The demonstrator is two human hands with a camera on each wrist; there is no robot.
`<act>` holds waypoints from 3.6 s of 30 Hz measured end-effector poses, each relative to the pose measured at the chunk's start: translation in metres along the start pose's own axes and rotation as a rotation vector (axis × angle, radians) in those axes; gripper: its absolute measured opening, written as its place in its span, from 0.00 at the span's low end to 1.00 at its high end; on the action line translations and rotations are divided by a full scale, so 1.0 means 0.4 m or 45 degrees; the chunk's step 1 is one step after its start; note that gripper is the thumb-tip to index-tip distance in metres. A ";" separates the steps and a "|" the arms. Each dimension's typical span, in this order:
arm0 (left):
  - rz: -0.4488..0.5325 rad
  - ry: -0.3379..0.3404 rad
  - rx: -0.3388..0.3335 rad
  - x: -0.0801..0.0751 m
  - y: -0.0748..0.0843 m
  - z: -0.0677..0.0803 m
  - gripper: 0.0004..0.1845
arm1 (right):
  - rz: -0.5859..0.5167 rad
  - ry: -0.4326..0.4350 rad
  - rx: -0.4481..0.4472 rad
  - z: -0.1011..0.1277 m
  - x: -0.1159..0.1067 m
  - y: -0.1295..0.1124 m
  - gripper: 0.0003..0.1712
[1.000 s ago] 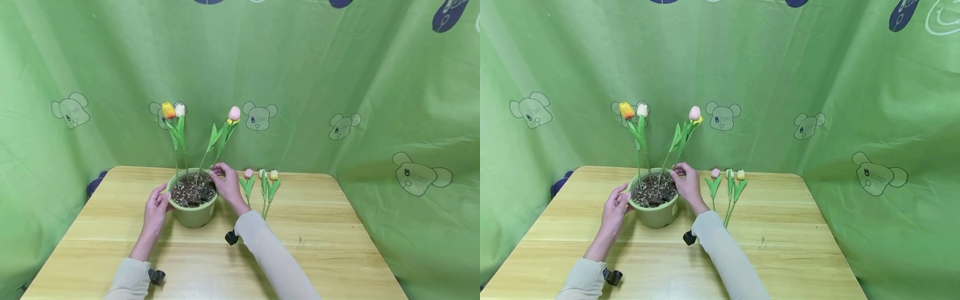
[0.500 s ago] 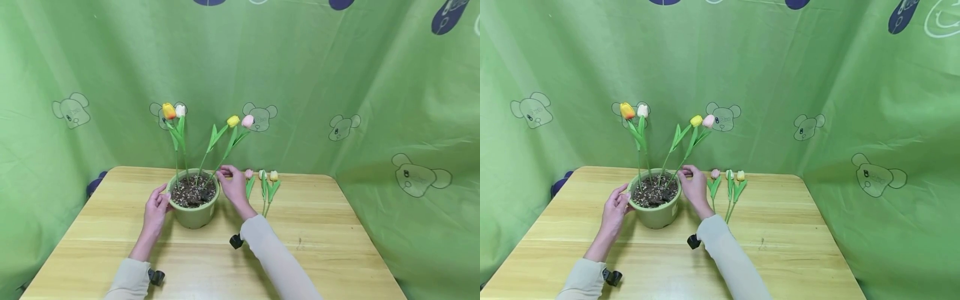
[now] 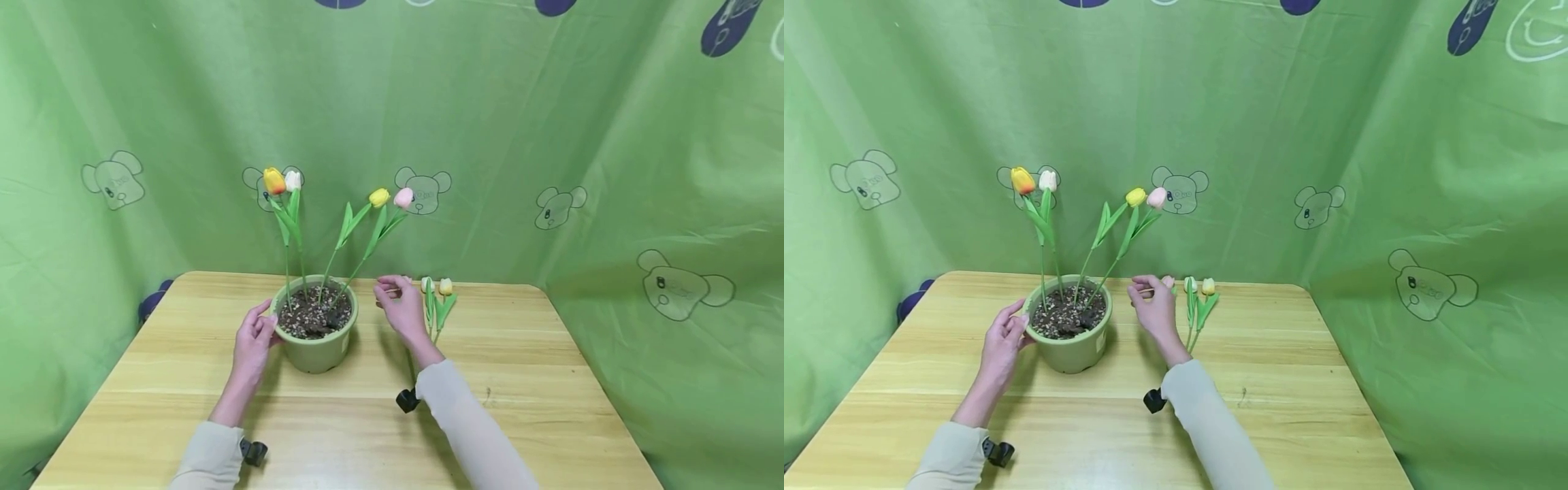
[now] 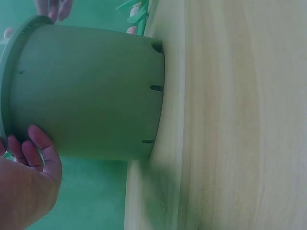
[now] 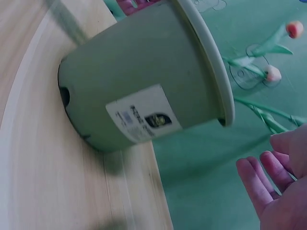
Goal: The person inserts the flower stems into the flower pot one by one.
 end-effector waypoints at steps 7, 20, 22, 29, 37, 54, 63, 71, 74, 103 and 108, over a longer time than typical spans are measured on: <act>-0.004 -0.008 0.003 0.002 0.002 -0.002 0.25 | -0.035 0.057 0.076 0.007 -0.084 0.055 0.16; -0.015 -0.002 0.005 -0.002 -0.001 0.004 0.25 | 0.012 0.204 0.317 0.045 -0.286 0.203 0.19; -0.013 -0.003 0.008 -0.002 -0.001 0.004 0.25 | 0.042 0.214 0.337 0.056 -0.307 0.221 0.19; -0.004 -0.003 0.014 -0.002 -0.001 0.004 0.25 | 0.097 0.198 0.488 0.100 -0.335 0.294 0.22; -0.012 -0.016 0.005 0.002 0.002 0.005 0.25 | 0.089 0.151 0.579 0.132 -0.318 0.344 0.22; 0.015 -0.010 0.000 -0.003 0.000 0.007 0.25 | 0.146 0.170 0.580 0.133 -0.283 0.372 0.22; 0.003 -0.017 -0.024 0.001 0.002 0.005 0.25 | 0.157 0.200 0.552 0.124 -0.274 0.371 0.25; -0.013 -0.011 -0.022 0.000 0.001 0.005 0.25 | 0.301 0.187 0.604 0.119 -0.277 0.377 0.28; -0.007 -0.009 -0.029 0.001 -0.001 0.004 0.25 | 0.300 0.189 0.636 0.119 -0.281 0.385 0.28; 0.009 -0.027 -0.003 0.001 0.000 0.004 0.25 | 0.139 0.153 0.705 0.132 -0.285 0.380 0.20; 0.008 -0.029 -0.012 0.001 0.001 0.004 0.25 | 0.031 0.163 0.712 0.138 -0.293 0.379 0.21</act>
Point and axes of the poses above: each hand's wrist, its own z-axis away from the middle knuckle, its own x-axis out of the palm, y = z × x, the point moved 9 cm from there along -z, towards the middle knuckle, and after that the axes turned 5 degrees about -x, right-handed, at the moved point
